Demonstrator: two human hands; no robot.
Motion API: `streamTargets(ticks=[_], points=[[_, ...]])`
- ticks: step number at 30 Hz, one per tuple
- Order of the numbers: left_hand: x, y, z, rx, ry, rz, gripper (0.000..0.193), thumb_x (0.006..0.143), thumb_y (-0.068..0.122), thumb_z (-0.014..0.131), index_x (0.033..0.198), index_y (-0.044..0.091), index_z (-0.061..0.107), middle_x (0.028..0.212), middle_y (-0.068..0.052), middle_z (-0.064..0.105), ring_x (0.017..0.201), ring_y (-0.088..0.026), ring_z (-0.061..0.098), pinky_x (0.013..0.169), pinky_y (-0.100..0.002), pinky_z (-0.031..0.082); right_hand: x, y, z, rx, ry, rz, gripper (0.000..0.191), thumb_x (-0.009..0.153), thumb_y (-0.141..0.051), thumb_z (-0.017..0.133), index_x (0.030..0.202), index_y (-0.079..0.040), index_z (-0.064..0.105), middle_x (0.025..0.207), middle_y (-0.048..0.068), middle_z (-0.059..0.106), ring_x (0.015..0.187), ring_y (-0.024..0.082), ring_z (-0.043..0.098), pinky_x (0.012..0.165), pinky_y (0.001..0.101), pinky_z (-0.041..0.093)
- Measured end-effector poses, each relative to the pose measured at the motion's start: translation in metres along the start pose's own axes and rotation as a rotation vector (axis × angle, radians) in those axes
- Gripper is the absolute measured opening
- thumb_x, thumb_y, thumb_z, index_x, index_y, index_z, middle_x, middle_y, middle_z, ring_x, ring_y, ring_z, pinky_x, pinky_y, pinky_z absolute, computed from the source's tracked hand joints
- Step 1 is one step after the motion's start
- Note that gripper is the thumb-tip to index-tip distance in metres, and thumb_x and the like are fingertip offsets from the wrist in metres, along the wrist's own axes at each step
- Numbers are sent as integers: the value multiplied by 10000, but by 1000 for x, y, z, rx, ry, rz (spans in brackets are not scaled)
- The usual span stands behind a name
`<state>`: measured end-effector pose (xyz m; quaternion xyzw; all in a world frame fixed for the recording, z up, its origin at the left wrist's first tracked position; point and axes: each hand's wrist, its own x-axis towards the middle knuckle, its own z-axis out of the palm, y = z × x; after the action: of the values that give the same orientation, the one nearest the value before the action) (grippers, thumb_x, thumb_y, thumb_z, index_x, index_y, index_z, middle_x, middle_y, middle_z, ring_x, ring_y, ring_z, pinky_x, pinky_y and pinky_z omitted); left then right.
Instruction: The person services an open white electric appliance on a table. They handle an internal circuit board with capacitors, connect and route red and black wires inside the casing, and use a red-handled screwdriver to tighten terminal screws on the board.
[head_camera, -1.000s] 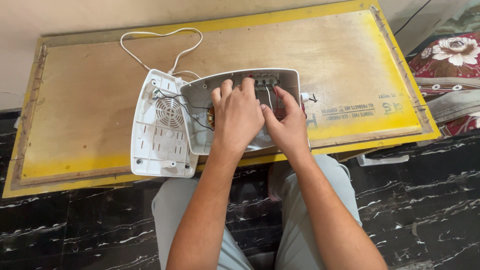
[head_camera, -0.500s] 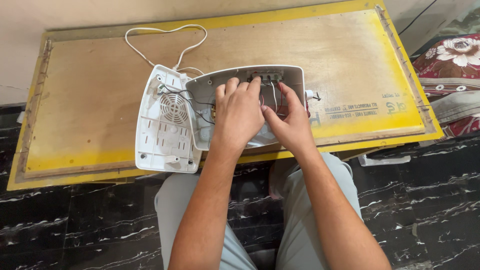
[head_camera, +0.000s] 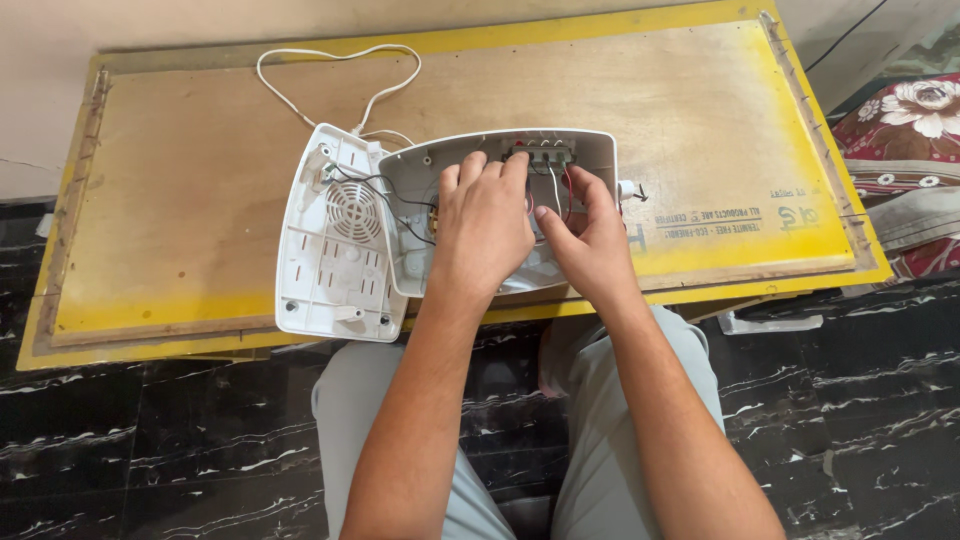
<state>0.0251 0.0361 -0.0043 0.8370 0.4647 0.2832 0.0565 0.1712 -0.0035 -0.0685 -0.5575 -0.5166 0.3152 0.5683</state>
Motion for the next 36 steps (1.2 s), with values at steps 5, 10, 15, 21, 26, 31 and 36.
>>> streamTargets(ticks=[5,10,15,21,26,31,36], points=[[2,0,-11,-96,36,2,494,852,76,664,1335,-7,601,1043,-180,735,1129,-352,631,1007,-478,431,0,10,0,-43,17,-99,600,1002,-75,741,1500,74,440,1452,200,580,1212,170,630,968,290,570],[8,-7,-33,-386,10,-71,486,921,41,578,1404,15,536,1073,-193,752,1042,-382,704,894,-478,533,2,2,-1,136,23,18,611,960,-97,700,1464,64,395,1441,194,536,1076,169,709,871,295,621],[4,-23,-61,-361,134,55,411,999,57,565,1409,31,537,1099,-183,767,1024,-351,754,875,-437,585,-5,-32,-7,-2,18,63,656,950,-126,693,1490,47,364,1450,206,540,978,180,755,804,309,607],[-7,-39,-81,-414,131,-56,367,952,85,631,1316,45,619,1030,-169,775,918,-334,764,780,-414,589,-24,-79,-12,-479,109,-39,634,943,-171,740,1427,69,408,1388,274,567,905,242,750,766,361,591],[-7,-44,-80,-404,112,-33,328,945,80,637,1270,35,647,1003,-171,773,921,-330,764,796,-404,590,-33,-97,-18,-528,-90,116,360,937,-219,702,1204,16,650,1107,203,762,926,228,779,834,362,591],[-8,-43,-76,-416,109,-35,323,942,83,641,1260,30,657,987,-178,770,915,-337,757,780,-410,586,-29,-91,-28,-676,-622,4,553,781,-327,822,1221,-23,681,1183,177,727,1088,294,695,922,417,546],[-6,-41,-74,-420,91,-36,353,920,85,643,1268,29,651,986,-167,773,896,-319,766,781,-400,596,-34,-75,-7,-1085,-611,-84,780,646,-396,893,1283,-30,631,1285,165,644,1201,359,587,1019,451,449]])
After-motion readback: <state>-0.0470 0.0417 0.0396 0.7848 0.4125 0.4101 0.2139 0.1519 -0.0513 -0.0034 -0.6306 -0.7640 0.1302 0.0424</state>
